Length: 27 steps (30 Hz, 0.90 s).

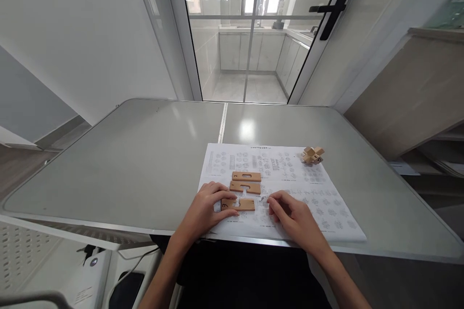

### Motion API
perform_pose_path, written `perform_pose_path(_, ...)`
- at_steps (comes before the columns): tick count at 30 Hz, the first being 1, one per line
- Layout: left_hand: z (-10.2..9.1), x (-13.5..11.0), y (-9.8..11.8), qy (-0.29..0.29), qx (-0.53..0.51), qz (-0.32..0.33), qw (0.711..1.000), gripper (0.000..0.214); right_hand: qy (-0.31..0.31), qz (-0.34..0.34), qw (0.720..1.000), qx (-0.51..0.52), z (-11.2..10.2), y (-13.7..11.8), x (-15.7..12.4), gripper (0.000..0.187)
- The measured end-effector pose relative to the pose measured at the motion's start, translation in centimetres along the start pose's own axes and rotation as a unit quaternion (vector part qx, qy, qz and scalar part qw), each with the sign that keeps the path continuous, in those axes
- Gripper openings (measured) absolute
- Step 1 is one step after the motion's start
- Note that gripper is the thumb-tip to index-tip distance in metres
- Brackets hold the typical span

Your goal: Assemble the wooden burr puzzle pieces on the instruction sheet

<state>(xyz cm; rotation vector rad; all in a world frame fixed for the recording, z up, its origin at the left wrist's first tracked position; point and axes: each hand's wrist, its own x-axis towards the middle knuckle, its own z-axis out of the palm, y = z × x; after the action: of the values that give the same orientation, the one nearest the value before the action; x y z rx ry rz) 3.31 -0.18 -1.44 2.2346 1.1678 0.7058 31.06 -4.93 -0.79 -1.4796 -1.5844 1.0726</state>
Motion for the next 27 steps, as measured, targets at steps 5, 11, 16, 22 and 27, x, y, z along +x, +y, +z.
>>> perform_pose_path(5,-0.2,0.0,0.2,-0.004,-0.011,-0.001,1.0,0.027,0.028,-0.04,0.997,-0.065,0.5,-0.4,1.7,0.032)
perform_pose_path(11,-0.3,0.0,0.3,-0.004,-0.018,-0.011,1.0,0.027,0.098,-0.125,0.976,-0.148,1.8,0.4,5.0,0.026)
perform_pose_path(16,-0.3,0.1,0.1,-0.007,-0.02,-0.012,1.0,0.027,0.063,-0.118,0.977,-0.167,2.0,1.1,7.3,0.022)
perform_pose_path(22,-0.3,0.2,0.2,-0.007,-0.009,-0.01,1.0,0.022,0.017,-0.087,0.982,-0.165,1.4,1.4,8.8,0.018)
perform_pose_path(27,-0.3,0.3,0.7,-0.003,0.0,0.005,1.0,0.007,0.006,-0.087,0.984,-0.155,1.3,1.5,8.6,0.015)
